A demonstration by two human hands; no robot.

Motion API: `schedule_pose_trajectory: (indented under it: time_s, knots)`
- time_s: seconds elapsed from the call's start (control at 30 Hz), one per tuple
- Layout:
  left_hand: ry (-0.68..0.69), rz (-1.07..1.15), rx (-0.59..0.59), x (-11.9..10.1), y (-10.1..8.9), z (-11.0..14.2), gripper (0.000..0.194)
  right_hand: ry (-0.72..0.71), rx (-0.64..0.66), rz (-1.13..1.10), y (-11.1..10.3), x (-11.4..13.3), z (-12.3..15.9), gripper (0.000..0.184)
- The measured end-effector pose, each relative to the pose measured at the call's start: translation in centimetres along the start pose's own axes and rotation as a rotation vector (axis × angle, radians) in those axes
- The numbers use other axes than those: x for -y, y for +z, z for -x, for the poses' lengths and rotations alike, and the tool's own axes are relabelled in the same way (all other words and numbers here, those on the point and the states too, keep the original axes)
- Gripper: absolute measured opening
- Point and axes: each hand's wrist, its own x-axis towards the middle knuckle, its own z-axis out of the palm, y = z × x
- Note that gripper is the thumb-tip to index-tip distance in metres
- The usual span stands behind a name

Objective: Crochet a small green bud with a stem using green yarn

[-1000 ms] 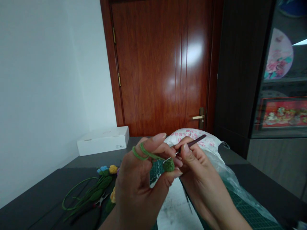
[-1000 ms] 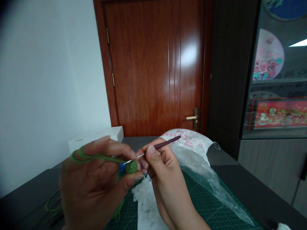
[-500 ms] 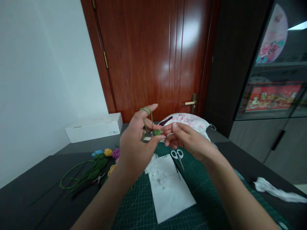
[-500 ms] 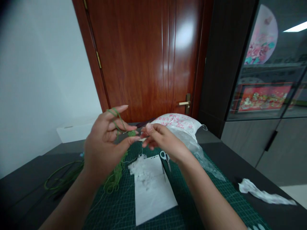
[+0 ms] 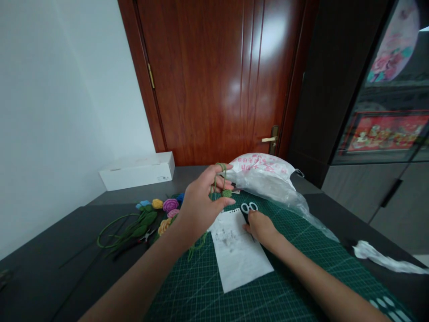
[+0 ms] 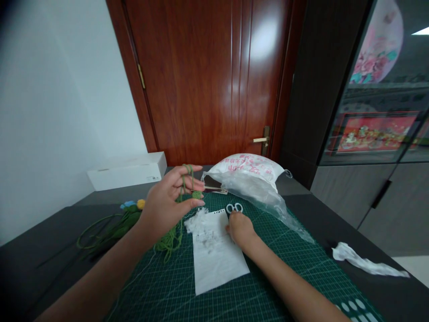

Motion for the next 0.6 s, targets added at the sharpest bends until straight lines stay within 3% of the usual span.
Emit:
schedule_pose_trajectory:
  time_s: [0.17, 0.37, 0.43, 0.47, 0.6]
  knots:
    - [-0.14, 0.007, -0.065, 1.2, -0.2, 4.9, 0.06, -0.034, -0.068, -0.215, -1.2, -0.9, -0.5, 0.029]
    - [-0.177, 0.111, -0.139, 3.8, 1.6, 9.1, 0.053, -0.219, -0.123, -0.672, -4.2, -0.7, 1.9, 0.041]
    - [-0.149, 0.13, -0.129, 4.2, 2.0, 9.7, 0.056, -0.409, -0.084, -1.161, -4.1, 0.5, 3.3, 0.044]
    - [-0.136, 0.129, -0.123, 4.3, 2.1, 9.9, 0.059, -0.476, -0.038, -1.297, -3.9, 1.1, 3.9, 0.039]
    - [-0.105, 0.134, -0.134, 4.2, 2.1, 10.5, 0.061, -0.594, -0.043, -1.409, -2.5, 2.9, 5.9, 0.018]
